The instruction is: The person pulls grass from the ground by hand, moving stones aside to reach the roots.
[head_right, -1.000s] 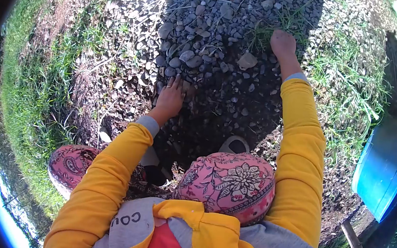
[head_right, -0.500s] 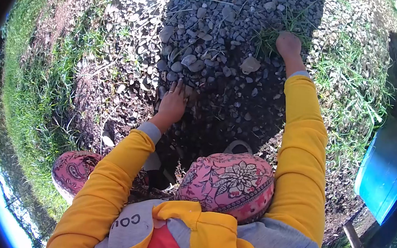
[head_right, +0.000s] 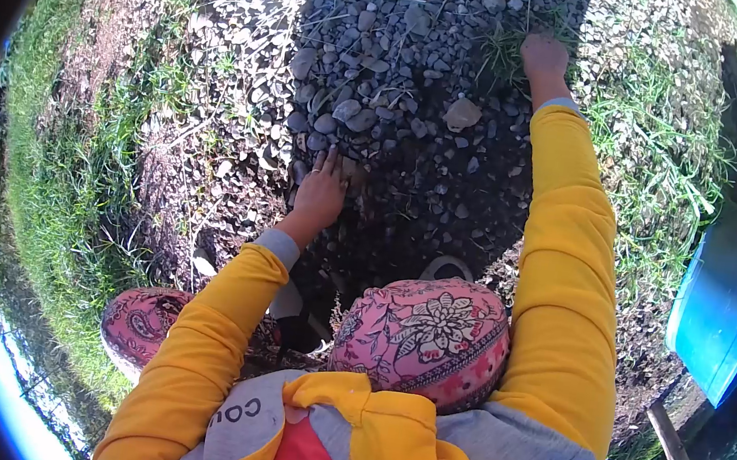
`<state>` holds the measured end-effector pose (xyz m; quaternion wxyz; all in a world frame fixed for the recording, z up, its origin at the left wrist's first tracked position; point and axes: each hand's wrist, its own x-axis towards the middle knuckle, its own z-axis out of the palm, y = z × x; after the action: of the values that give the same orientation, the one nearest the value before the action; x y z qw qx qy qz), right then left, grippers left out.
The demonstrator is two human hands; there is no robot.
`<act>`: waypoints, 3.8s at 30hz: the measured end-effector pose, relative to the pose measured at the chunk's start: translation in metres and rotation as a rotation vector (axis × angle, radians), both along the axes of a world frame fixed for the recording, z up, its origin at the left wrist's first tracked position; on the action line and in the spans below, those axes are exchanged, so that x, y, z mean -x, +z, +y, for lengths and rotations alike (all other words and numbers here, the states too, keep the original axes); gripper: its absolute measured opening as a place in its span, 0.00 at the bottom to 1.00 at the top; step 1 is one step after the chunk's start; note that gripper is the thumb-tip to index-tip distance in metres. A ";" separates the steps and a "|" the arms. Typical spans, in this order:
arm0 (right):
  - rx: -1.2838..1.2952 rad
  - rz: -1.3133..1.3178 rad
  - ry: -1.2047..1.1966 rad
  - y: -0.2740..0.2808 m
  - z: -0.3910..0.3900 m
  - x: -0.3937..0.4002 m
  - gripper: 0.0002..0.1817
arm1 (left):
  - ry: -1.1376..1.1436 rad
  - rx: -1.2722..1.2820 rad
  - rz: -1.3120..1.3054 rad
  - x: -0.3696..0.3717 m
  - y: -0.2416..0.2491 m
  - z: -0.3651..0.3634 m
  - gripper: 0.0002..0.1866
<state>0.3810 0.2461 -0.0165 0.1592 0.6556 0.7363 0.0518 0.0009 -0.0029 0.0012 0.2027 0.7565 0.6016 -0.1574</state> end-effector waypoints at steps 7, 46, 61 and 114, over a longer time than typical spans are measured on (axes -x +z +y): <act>0.071 0.041 -0.196 0.008 -0.011 -0.003 0.14 | -0.009 -0.019 0.005 -0.002 0.001 -0.001 0.28; -0.247 0.434 -0.290 0.033 -0.032 -0.023 0.13 | -0.017 -0.044 -0.003 0.001 0.002 -0.001 0.28; 0.229 0.370 -0.469 0.032 -0.087 0.049 0.30 | -0.009 -0.024 -0.001 0.001 0.000 -0.002 0.28; -0.055 0.446 -0.391 -0.028 -0.154 -0.046 0.13 | -0.082 0.001 0.058 -0.001 0.001 -0.001 0.25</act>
<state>0.4271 0.0917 -0.0450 -0.0173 0.7844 0.6110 -0.1055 0.0023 -0.0038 0.0018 0.1787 0.7754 0.5758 -0.1878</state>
